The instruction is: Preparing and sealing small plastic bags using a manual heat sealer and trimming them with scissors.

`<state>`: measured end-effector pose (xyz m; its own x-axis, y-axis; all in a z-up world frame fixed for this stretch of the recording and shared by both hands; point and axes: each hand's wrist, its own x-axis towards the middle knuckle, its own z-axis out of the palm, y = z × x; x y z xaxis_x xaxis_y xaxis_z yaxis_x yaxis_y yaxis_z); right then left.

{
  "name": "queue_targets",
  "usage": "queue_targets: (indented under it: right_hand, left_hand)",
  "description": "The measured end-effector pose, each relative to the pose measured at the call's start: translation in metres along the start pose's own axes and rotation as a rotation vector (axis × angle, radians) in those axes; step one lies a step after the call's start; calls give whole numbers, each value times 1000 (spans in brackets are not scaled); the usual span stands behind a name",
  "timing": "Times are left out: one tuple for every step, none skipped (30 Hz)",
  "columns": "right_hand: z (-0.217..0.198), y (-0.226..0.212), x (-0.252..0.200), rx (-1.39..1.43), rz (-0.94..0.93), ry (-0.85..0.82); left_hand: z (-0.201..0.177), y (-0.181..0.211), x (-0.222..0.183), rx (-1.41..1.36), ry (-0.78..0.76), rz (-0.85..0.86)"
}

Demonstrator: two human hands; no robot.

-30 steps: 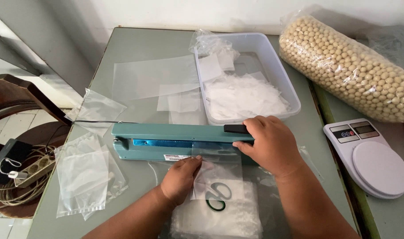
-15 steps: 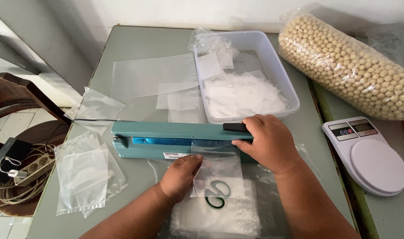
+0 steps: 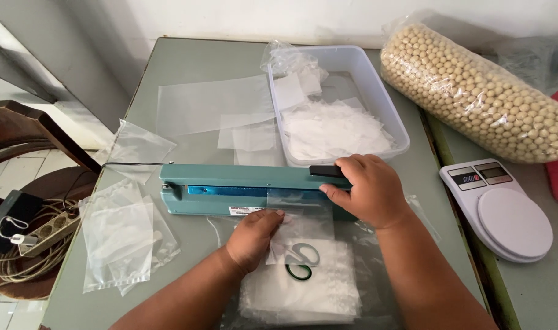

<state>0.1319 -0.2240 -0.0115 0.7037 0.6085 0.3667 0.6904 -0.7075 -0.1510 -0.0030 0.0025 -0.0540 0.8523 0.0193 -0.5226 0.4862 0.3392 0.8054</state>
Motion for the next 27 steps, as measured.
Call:
queue_targets:
  right_hand:
    - [4,0,-2,-1,0,1]
    - [7,-1,-3,-28,-36,100]
    - [10,-1,-3,-55,-72,200]
    - [17,4,-4,-56,-73,199]
    - [23,9,-4,-35,-144,292]
    - [29,15,-3,-12,-217,387]
    - [31,15,-2,-14,-218,389]
    - [33,16,-2,-19,-224,414]
    - [36,16,-1,-24,-230,439]
    - [39,17,-2,-26,-229,439]
    - [42,18,-2,-35,-226,463]
    - [45,19,-2,-44,-224,487]
    - [42,18,-3,-45,-224,487]
    - [40,17,-2,-44,-250,487]
    - [37,16,-1,-42,-276,487]
    - [37,15,-1,-42,-276,486]
    - [37,15,0,-47,-278,493]
    - [37,16,1,-53,-282,503]
    - [38,16,1,-54,-283,505]
    - [39,16,0,-62,-285,505]
    - [40,16,-1,-70,-287,506]
    - [40,17,0,-68,-288,505]
    - [40,17,0,-68,-291,505]
    - [41,18,-1,-67,-289,505]
    - [40,17,0,-66,-287,503]
    - [40,16,0,-56,-284,512]
    - [39,14,0,-47,-280,521]
  left_hand:
    - [0,-2,1,0,-1,1]
    - [-1,-4,3,-36,-22,8]
    - [-1,-5,5,-71,-43,15]
    - [-2,-9,6,-73,-44,14]
    - [-2,-12,8,-108,-18,27]
    - [-3,-15,10,-142,8,43]
    - [-7,-25,20,-142,7,46]
    - [-12,-36,29,-147,2,48]
    - [-17,-47,38,-152,-3,50]
    - [-14,-40,32,-152,-5,50]
    - [-11,-32,26,-157,-6,44]
    - [-7,-26,20,-163,-7,38]
    - [-9,-30,23,-163,-8,39]
    - [-11,-33,26,-169,-7,44]
    - [-13,-36,30,-174,-6,49]
    - [-9,-29,23,-174,-6,49]
    - [-5,-21,16,-151,3,50]
    - [-1,-13,10,-128,11,55]
    - [-2,-12,10,-128,11,57]
    - [-2,-11,9,-121,6,48]
    - [-3,-11,8,-113,1,38]
    - [-2,-11,8,-115,3,38]
    - [-2,-11,9,-128,5,34]
    - [-1,-12,9,-139,7,26]
    - [0,-8,6,-138,8,23]
    - [1,-4,2,-115,9,27]
    - [1,-1,-1,-93,9,31]
